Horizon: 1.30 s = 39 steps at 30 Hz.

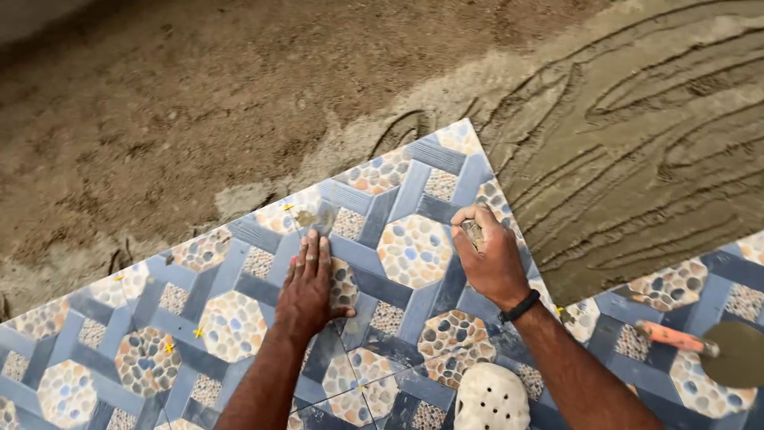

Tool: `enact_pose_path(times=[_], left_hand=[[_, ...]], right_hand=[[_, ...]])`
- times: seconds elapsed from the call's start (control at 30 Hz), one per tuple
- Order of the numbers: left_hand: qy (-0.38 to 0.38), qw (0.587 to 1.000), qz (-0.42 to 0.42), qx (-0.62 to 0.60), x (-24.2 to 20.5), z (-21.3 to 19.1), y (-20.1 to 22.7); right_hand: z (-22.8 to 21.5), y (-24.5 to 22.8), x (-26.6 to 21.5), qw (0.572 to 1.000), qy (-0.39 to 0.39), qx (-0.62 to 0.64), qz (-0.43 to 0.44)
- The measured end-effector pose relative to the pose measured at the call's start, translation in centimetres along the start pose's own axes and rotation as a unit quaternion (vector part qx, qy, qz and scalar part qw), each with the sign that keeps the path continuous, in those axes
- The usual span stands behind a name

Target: Applying mortar and placing floor tiles.

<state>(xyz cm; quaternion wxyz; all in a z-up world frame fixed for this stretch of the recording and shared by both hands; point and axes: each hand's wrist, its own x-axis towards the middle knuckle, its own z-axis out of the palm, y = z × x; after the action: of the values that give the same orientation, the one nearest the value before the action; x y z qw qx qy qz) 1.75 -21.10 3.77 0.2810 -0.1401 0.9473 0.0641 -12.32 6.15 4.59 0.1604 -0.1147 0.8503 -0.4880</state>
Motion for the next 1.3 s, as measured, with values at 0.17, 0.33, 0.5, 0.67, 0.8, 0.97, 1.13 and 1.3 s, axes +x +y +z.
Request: enact_pose_path(times=[0.17,0.33,0.5,0.67,0.8,0.97,1.13,1.3], left_hand=[[-0.043,0.999,0.005,0.03,0.0,0.1,-1.0],[-0.044,0.998,-0.001,0.041,0.0,-0.4,-1.2],[-0.068,0.996,-0.004,0.061,-0.7,-1.0,-1.4],[-0.061,0.995,0.009,0.084,-0.2,-1.3,-1.1],[-0.074,0.992,0.009,0.1,0.2,-0.7,-1.0],[-0.088,0.988,-0.01,0.124,-0.2,-1.9,-0.2],[-0.099,0.988,-0.025,0.114,-0.1,-1.5,-0.4],[-0.052,0.99,-0.02,0.126,-0.3,-0.9,0.0]], right_hand=[[4.1,0.6,3.7,0.988,-0.01,0.015,-0.156],[5.7,-2.8,7.3,0.995,-0.04,0.077,-0.045],[9.4,-2.0,8.3,0.971,0.001,0.174,-0.162],[9.0,-4.3,6.4,0.963,-0.104,0.247,0.027],[10.6,-1.7,1.8,0.942,-0.166,0.291,0.0],[9.4,-4.3,-1.0,0.976,-0.188,0.064,-0.093],[11.4,-2.6,-7.4,0.953,-0.287,-0.009,-0.098],[9.4,-4.5,-3.3,0.97,-0.217,0.034,-0.104]])
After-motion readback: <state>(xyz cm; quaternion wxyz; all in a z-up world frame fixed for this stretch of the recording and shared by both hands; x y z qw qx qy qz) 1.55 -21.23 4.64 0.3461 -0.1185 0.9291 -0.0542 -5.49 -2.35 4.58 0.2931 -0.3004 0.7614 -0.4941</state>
